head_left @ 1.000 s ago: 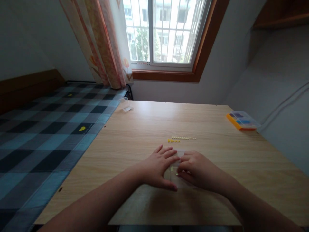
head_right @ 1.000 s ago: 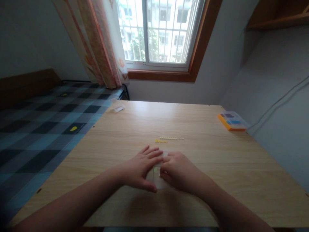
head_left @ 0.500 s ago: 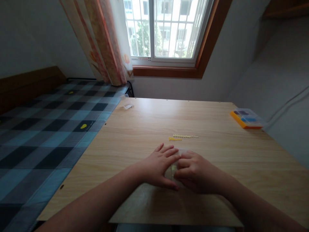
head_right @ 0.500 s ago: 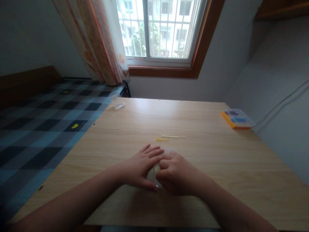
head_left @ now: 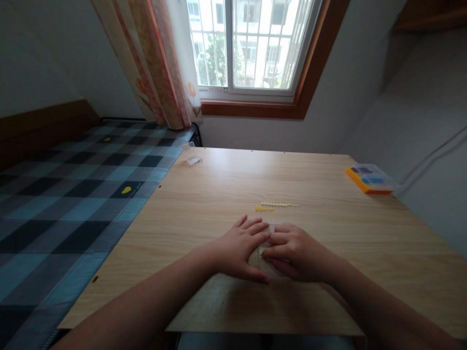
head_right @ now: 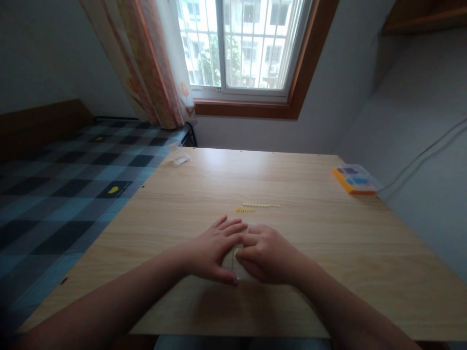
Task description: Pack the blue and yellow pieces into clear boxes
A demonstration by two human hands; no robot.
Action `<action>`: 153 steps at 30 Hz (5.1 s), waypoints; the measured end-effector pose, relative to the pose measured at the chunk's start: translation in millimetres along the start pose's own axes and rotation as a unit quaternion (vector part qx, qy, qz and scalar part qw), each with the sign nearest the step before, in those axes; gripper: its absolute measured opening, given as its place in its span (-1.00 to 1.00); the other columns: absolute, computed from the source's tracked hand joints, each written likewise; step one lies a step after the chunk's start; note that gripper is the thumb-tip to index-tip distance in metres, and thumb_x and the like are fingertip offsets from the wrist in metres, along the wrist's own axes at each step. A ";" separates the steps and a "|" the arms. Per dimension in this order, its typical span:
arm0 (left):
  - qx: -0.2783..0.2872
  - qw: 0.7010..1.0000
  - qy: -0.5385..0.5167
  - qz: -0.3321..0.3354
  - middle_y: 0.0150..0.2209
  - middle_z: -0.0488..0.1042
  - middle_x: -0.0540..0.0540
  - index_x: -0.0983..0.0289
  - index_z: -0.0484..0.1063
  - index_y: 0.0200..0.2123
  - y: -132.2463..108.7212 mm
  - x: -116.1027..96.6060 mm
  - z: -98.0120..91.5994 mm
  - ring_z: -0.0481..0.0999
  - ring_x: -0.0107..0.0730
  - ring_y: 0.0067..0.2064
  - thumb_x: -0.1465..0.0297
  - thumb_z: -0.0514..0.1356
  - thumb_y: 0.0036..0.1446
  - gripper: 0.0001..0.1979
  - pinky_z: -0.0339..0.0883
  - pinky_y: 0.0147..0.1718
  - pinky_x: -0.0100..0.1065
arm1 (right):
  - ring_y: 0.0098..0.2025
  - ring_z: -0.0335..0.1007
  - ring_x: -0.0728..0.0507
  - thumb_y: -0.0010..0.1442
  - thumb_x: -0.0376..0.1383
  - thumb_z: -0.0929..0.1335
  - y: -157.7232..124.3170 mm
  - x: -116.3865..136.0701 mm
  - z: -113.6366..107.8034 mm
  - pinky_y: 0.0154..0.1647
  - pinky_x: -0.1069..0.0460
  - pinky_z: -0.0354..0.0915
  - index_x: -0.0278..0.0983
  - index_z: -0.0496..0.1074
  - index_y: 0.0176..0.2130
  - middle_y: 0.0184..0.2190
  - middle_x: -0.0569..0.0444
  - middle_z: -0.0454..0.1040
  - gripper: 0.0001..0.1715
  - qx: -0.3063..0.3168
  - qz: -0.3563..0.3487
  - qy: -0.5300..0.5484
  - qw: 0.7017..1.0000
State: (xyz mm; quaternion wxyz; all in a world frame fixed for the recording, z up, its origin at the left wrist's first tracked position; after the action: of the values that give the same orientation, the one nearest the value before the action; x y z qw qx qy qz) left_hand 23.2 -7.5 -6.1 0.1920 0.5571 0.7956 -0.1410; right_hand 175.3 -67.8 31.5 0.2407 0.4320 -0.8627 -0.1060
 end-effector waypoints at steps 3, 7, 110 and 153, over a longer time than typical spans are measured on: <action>-0.010 1.000 -0.005 0.005 0.44 0.15 0.32 0.17 0.20 0.40 -0.1 1.3 1.0 0.06 0.27 0.46 -0.20 0.31 0.00 0.00 -0.27 0.41 0.26 | -0.17 0.43 -0.16 0.25 -0.37 0.35 -0.6 -2.0 6.9 0.01 -0.09 0.35 -0.20 0.46 -0.47 -0.43 0.07 0.52 -0.75 0.015 -0.010 0.004 1.000; -0.021 1.000 -0.014 0.010 0.44 0.16 0.30 0.16 0.16 0.42 -0.2 1.9 1.5 0.08 0.29 0.45 -0.18 0.32 0.01 0.01 -0.26 0.41 0.28 | -0.19 0.44 -0.16 0.27 -0.31 0.35 -0.4 -3.6 12.9 -0.03 -0.09 0.35 -0.21 0.43 -0.50 -0.47 0.07 0.46 -0.71 0.017 -0.021 0.012 1.000; -0.010 1.000 0.005 0.006 0.45 0.13 0.31 0.16 0.17 0.41 -0.1 2.4 1.3 0.03 0.23 0.47 -0.19 0.32 0.00 0.02 -0.29 0.42 0.24 | -0.44 0.40 -0.03 0.28 -0.35 0.36 -7.7 -9.9 2.8 -0.37 0.07 0.23 -0.24 0.51 -0.49 -0.43 0.10 0.58 -0.70 -0.014 0.068 0.001 0.998; -0.025 1.000 0.009 0.011 0.44 0.14 0.33 0.21 0.21 0.39 -1.1 4.3 3.5 0.05 0.25 0.46 -0.21 0.27 0.04 -0.02 -0.28 0.41 0.28 | -0.27 0.55 -0.10 0.22 -0.29 0.37 58.9 -159.2 4.8 -0.26 0.12 0.33 -0.26 0.69 -0.10 -0.23 0.02 0.70 -0.67 0.063 0.368 0.004 0.928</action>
State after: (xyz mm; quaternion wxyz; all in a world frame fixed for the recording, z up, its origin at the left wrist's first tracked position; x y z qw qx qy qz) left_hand 21.4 -5.8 -11.1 0.2006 0.5617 0.7945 -0.1141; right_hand 213.4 94.5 -1.1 0.2390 0.0984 -0.9649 0.0463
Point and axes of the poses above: each hand's wrist, its own y-axis towards the middle knuckle, its own z-axis out of the palm, x = y × z, the point moved 4 cm from there along y, towards the middle knuckle
